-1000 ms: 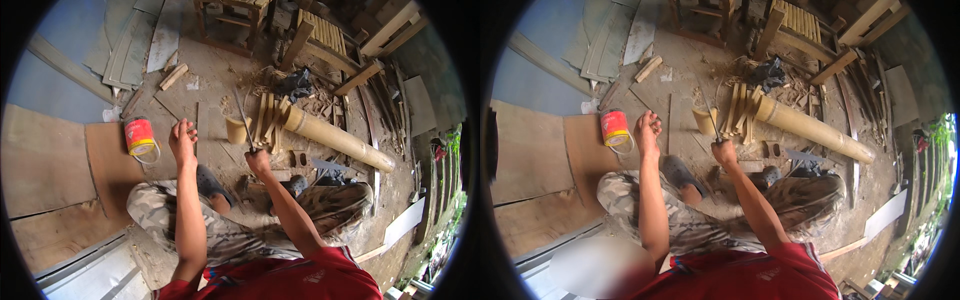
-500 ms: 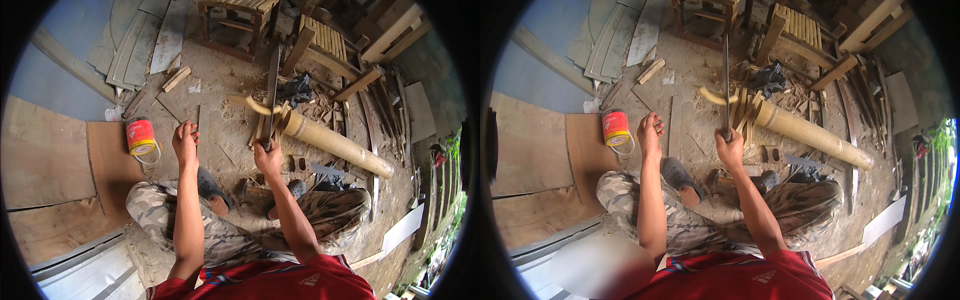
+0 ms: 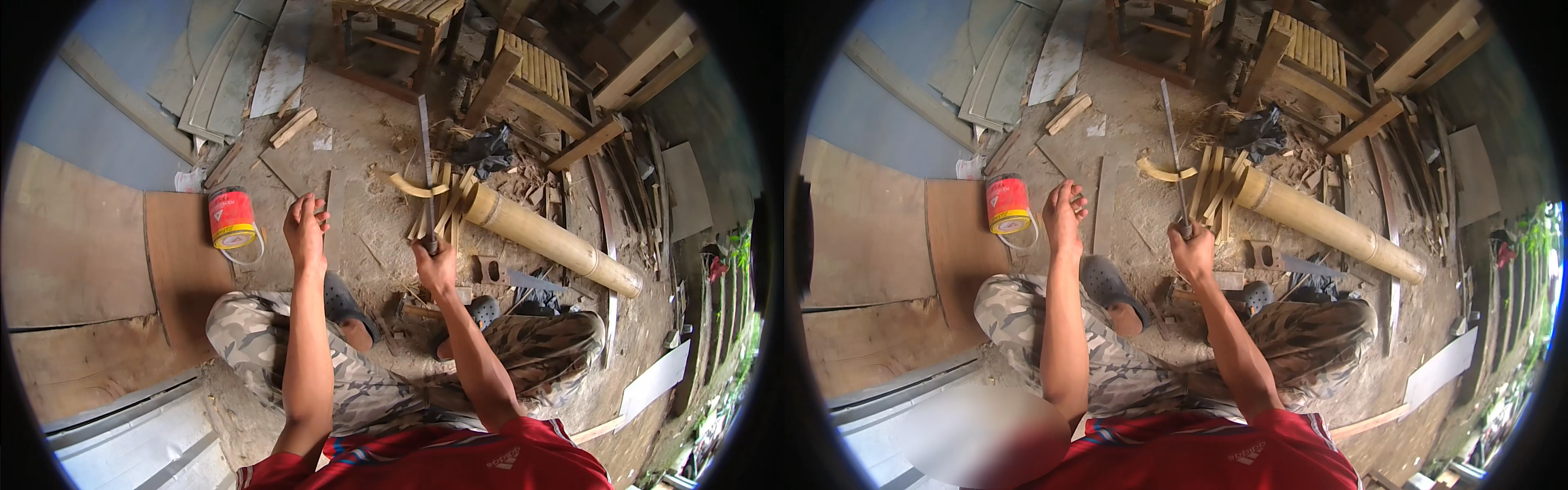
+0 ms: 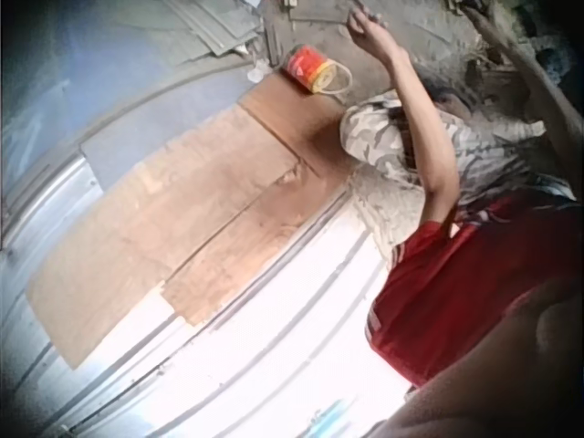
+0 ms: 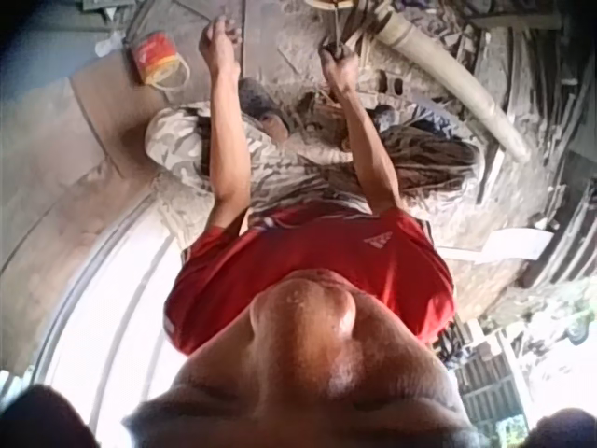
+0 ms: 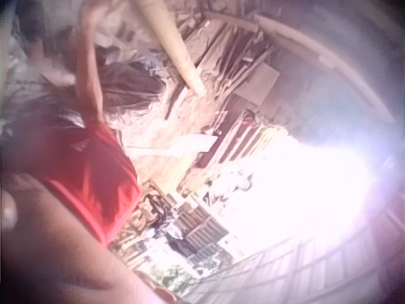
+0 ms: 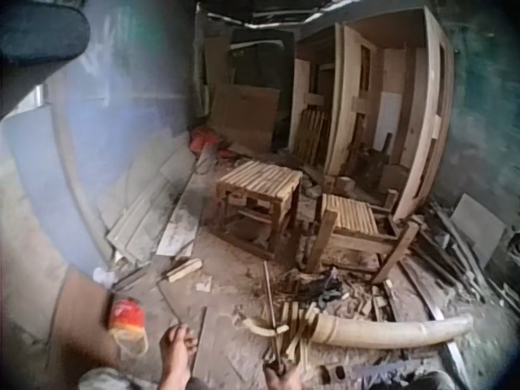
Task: The person sits on the floor and uses a knife to split bamboo strips into thinner pieces. They repeatedly hold the bamboo, cut it, and place the resulting strips on the floor.
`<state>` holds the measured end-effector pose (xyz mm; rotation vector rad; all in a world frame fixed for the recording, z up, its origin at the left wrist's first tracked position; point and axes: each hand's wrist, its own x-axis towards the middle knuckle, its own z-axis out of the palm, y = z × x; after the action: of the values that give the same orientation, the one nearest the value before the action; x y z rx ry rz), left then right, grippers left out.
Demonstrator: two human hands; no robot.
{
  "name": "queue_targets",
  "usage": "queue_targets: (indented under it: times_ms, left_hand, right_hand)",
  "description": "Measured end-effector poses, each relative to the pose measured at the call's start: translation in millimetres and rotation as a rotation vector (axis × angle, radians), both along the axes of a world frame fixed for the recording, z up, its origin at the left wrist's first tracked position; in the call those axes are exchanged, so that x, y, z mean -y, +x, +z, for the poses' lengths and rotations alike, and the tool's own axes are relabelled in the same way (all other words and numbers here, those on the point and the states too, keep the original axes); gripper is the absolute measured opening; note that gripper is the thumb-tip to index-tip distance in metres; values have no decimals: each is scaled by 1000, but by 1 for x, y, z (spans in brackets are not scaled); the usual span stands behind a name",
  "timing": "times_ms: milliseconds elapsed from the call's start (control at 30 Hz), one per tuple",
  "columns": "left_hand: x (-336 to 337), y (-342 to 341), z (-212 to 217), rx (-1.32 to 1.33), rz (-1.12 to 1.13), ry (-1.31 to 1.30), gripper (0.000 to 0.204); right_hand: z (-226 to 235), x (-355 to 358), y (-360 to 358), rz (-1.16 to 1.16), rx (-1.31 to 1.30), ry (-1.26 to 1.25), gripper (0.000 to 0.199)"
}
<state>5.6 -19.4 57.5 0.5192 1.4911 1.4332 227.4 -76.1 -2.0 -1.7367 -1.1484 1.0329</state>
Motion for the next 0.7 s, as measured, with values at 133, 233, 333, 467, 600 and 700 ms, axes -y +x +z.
queue_targets:
  times_ms: [133, 233, 333, 467, 600, 700]
  left_hand:
    - [-2, -6, 0, 0, 9, 16, 32]
    - [-1, 11, -3, 22, -40, 1, 32]
    - [3, 6, -8, 15, -30, -27, 33]
    - [-7, 11, 1, 8, -42, 24, 32]
    - [-1, -1, -3, -5, -14, 18, 32]
    - [-8, 3, -1, 0, -22, 11, 33]
  right_hand:
    - [-10, -2, -6, 34, 44, -106, 28]
    - [-91, -6, 15, 109, 279, -363, 32]
    - [-67, -28, 4, 93, 131, -473, 34]
    - [-43, -34, 12, 46, 165, -261, 25]
    - [20, -15, -5, 14, 46, -128, 30]
    - [-37, -12, -2, 79, 235, -219, 29]
